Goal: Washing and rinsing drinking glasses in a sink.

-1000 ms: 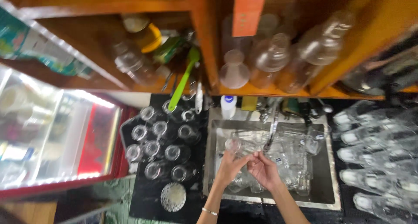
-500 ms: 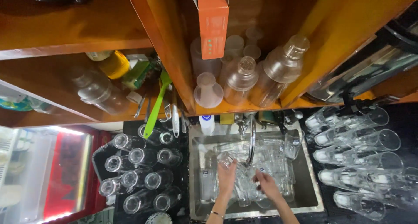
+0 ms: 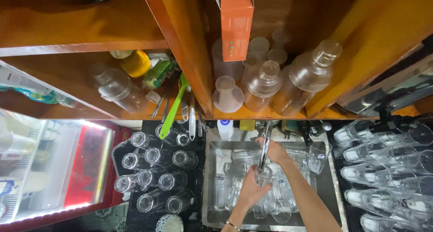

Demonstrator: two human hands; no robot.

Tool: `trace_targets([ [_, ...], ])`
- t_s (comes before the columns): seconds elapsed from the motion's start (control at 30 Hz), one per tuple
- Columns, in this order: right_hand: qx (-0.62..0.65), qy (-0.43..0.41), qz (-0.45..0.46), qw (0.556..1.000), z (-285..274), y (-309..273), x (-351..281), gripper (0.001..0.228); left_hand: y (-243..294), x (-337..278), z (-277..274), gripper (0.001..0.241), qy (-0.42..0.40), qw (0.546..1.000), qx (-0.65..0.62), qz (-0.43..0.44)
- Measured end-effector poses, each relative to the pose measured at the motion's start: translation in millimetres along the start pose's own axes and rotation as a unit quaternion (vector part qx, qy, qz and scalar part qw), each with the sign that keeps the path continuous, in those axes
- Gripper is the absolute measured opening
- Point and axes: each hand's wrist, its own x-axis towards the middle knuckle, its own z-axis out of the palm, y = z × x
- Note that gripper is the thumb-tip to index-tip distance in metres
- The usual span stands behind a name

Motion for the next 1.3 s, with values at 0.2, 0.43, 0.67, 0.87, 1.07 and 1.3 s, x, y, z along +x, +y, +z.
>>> trace_targets([
  [0.2,-0.043,0.057,-0.031,0.997,27,24,25,0.054,1,2,3,0.071,0.035,0.998,0.012,0.045],
  [0.43,-0.120,0.036,0.066,0.990,8,-44,6,0.061,-8,-8,1,0.071,0.046,0.993,0.083,0.065],
  [0.67,-0.070,0.006,0.089,0.994,8,-28,22,0.071,0,-11,-4,0.068,0.014,0.995,0.086,0.043],
  [0.87,0.090,-0.022,0.091,0.992,20,11,20,0.079,-88,10,29,0.075,0.023,0.997,-0.059,0.041],
  [1.07,0.180,0.005,-0.004,0.984,36,62,40,0.059,-82,24,32,0.080,-0.050,0.890,-0.423,-0.161],
  [1.3,0.219,0.040,-0.047,0.974,6,55,-25,0.049,-121,45,51,0.071,-0.037,0.788,-0.553,-0.268],
])
